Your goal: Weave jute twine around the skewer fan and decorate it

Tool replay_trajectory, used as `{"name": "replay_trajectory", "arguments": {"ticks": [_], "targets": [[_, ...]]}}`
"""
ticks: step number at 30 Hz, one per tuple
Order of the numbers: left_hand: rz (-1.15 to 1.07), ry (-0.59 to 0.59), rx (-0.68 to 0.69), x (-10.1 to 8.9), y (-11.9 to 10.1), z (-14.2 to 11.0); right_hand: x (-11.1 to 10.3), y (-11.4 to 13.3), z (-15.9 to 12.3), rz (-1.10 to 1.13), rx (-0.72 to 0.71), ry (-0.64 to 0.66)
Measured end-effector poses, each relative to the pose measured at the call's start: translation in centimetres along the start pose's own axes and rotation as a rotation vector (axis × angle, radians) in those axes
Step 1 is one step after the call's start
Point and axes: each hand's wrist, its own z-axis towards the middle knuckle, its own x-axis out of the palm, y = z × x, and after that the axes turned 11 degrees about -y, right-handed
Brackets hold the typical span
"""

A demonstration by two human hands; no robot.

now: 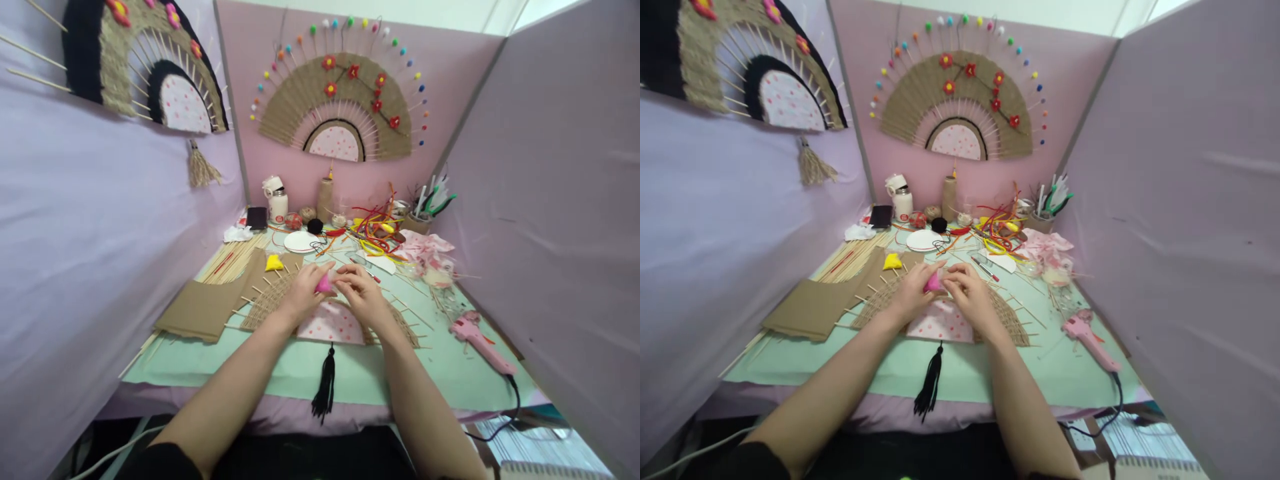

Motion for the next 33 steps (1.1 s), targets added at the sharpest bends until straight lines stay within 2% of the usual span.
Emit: {"name": "replay_trajectory", "arguments": {"ticks": [3, 9, 15, 22, 28, 33], "targets": [[-0.013, -0.002, -0.002, 0.2, 0.4, -0.1, 0.0, -0.1, 0.0, -0.018, 0.029, 0.042], [0.002, 0.070, -0.025, 0.4, 0.8, 0.0, 0.0, 0.3, 0.1, 0.030, -0.052, 0.096], [0.029, 0.061, -0.018, -0.1, 0.9, 0.0, 0.0, -0.7, 0.3, 0.044, 0.044, 0.044], [0.088, 0.074, 0.054, 0.2, 1.0, -0.2, 0.8, -2.3, 0.1, 0.030, 0.038, 0.012], [0.082, 0.055, 0.117, 0.5, 1.1, -0.4, 0.8, -1.9, 0.3, 0.101, 0.103, 0.054], [0.114, 0.048, 0.118, 0.8, 1.2, -0.5, 0.7, -1.6, 0.2, 0.091, 0.155, 0.086]]}}
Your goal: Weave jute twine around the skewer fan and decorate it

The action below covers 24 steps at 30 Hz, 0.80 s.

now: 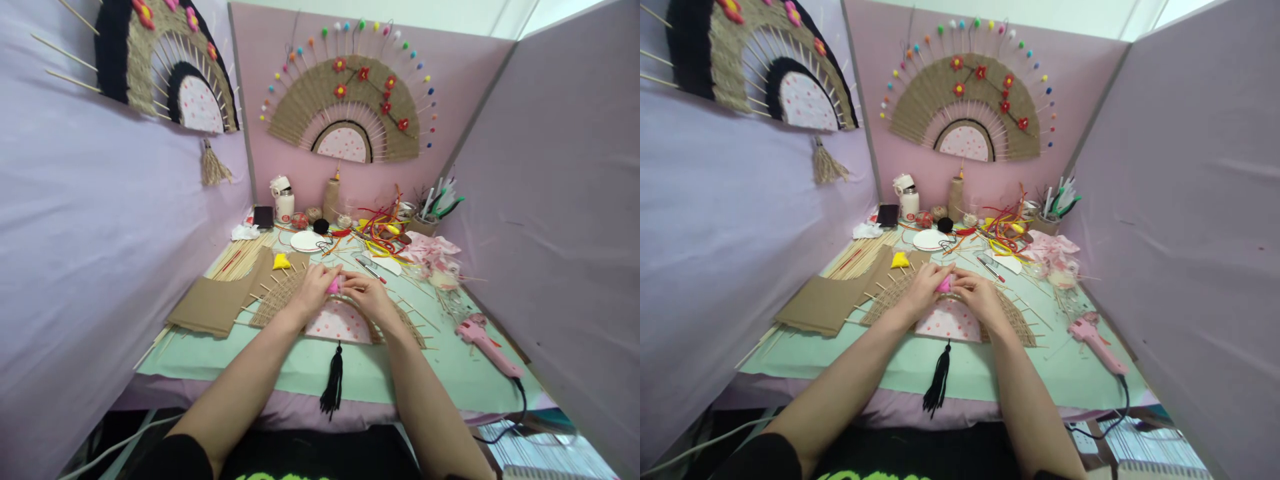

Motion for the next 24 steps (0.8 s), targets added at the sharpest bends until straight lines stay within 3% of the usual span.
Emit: {"name": "replay_trajectory", "arguments": {"ticks": [4, 24], "targets": [[0.037, 0.028, -0.025, 0.3, -0.1, -0.1, 0.2, -0.1, -0.3, -0.014, 0.005, 0.052], [-0.065, 0.022, -0.193, 0.7, -0.4, 0.0, 1.4, -0.2, -0.6, -0.184, -0.059, -0.177]]}}
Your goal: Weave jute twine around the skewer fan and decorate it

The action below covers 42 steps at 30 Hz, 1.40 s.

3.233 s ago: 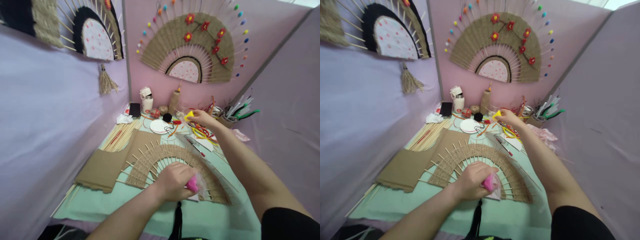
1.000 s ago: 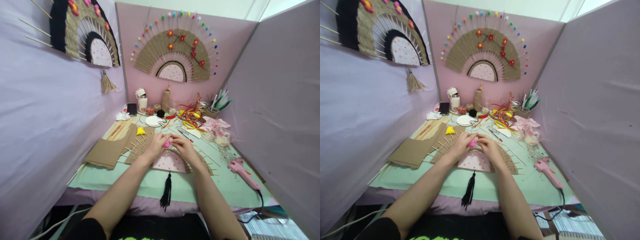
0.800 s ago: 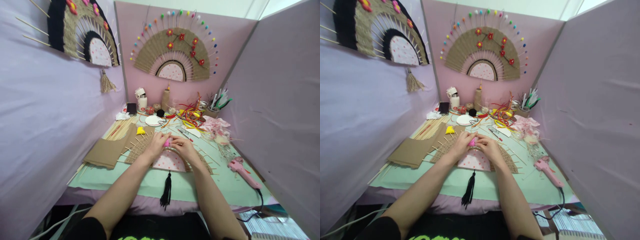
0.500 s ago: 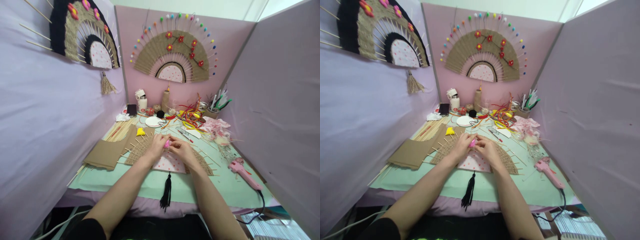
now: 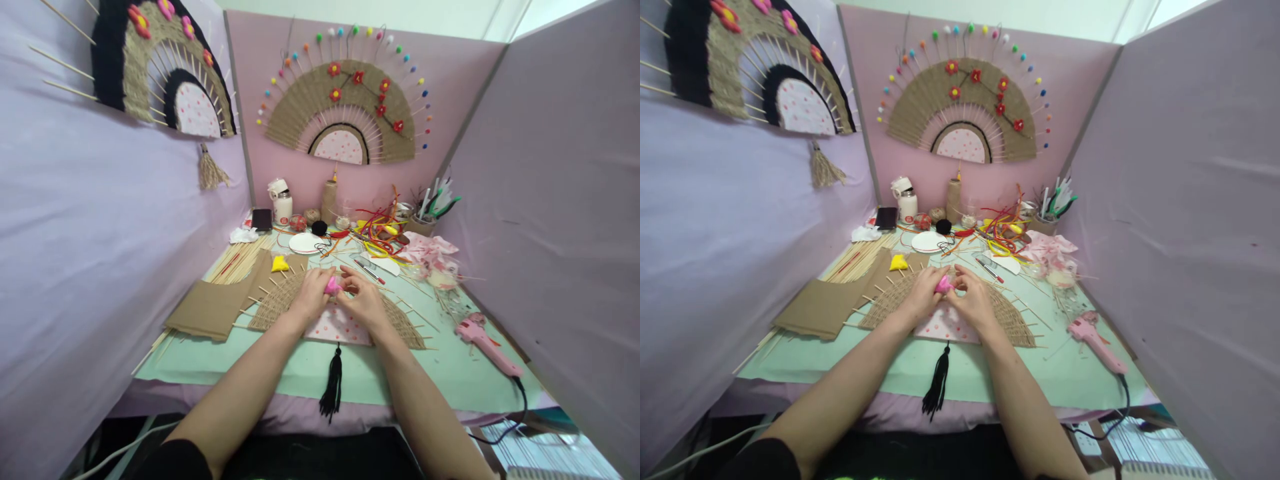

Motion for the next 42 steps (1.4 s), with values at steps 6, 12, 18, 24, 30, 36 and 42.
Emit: {"name": "replay_trajectory", "arguments": {"ticks": [6, 12, 18, 24, 30, 36, 42], "targets": [[0.013, 0.000, -0.035, 0.1, 0.1, -0.1, -0.1, -0.2, 0.1, 0.023, 0.016, 0.018], [0.017, 0.010, -0.033, 0.2, 0.3, -0.2, -0.1, -0.2, 0.0, 0.089, 0.079, 0.053], [-0.024, 0.010, -0.022, 0.0, -0.3, 0.0, -0.6, -0.1, 0.7, 0.554, 0.499, 0.220], [0.011, 0.032, -0.125, -0.2, 0.0, -0.3, -2.1, -0.1, 1.7, 0.705, 0.550, 0.165], [0.023, 0.133, -0.124, -1.2, -1.0, -0.4, -1.6, 0.2, 1.2, 0.612, 0.414, 0.044], [-0.709, -0.018, -0.478, -1.8, -2.1, 0.7, -1.6, 1.5, 0.5, 0.264, 0.029, -0.069], [-1.161, 0.046, -0.715, -1.3, -2.1, 0.2, -1.2, 1.9, 0.1, 0.052, -0.209, -0.100]]}}
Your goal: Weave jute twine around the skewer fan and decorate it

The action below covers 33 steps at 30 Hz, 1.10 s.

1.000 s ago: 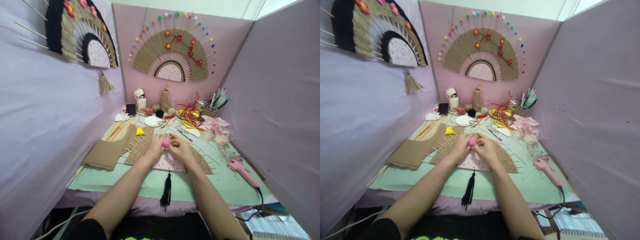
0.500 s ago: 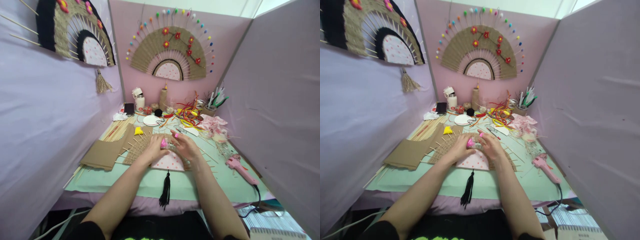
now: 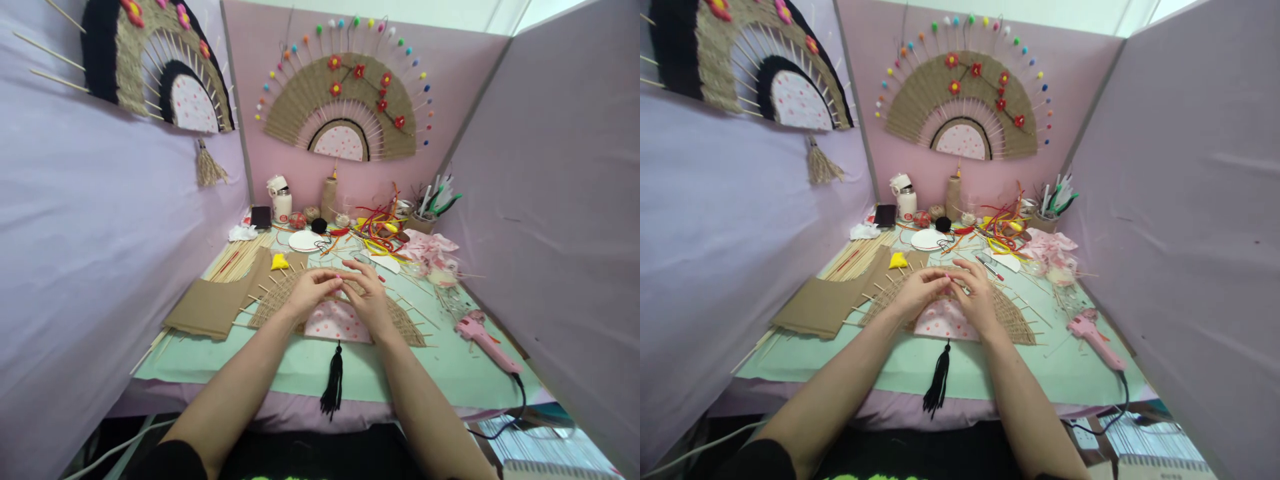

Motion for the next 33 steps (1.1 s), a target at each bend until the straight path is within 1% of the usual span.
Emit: {"name": "replay_trajectory", "arguments": {"ticks": [3, 6, 8, 10, 12, 16, 19, 22, 26, 29, 33], "targets": [[-0.056, -0.021, -0.017, 0.1, -0.4, -0.1, 0.1, -0.1, -0.1, 0.007, -0.010, 0.035], [-0.092, -0.037, -0.050, 0.3, -0.9, -0.1, 0.0, -0.2, -0.1, 0.085, 0.043, 0.030], [-0.113, -0.018, -0.072, 0.3, -1.0, -0.1, -0.2, -0.2, -0.1, 0.131, 0.078, 0.013], [-0.108, 0.012, -0.081, 0.2, -0.8, -0.1, -0.3, -0.3, 0.0, 0.132, 0.088, 0.015], [-0.065, 0.025, -0.068, 0.1, -0.6, 0.0, -0.4, -0.3, 0.1, 0.104, 0.071, 0.044], [0.016, 0.014, -0.022, -0.3, -0.2, 0.2, -0.4, -0.4, 0.2, 0.076, 0.005, 0.114], [0.051, 0.045, -0.018, -0.4, -0.2, 0.3, -0.3, -0.6, 0.2, 0.057, -0.014, 0.143], [0.059, 0.071, -0.056, -0.4, -0.4, 0.3, -0.3, -0.9, 0.1, 0.015, -0.035, 0.148], [0.017, 0.031, -0.093, -0.3, -0.4, 0.3, -0.3, -0.9, 0.0, -0.014, -0.058, 0.112], [0.125, 0.010, -0.042, -0.4, -0.1, 0.3, -0.3, -0.6, 0.0, -0.029, -0.066, 0.122], [0.341, 0.010, 0.095, -0.7, 0.2, 0.5, -0.2, -0.3, -0.1, -0.053, -0.049, 0.168]]}}
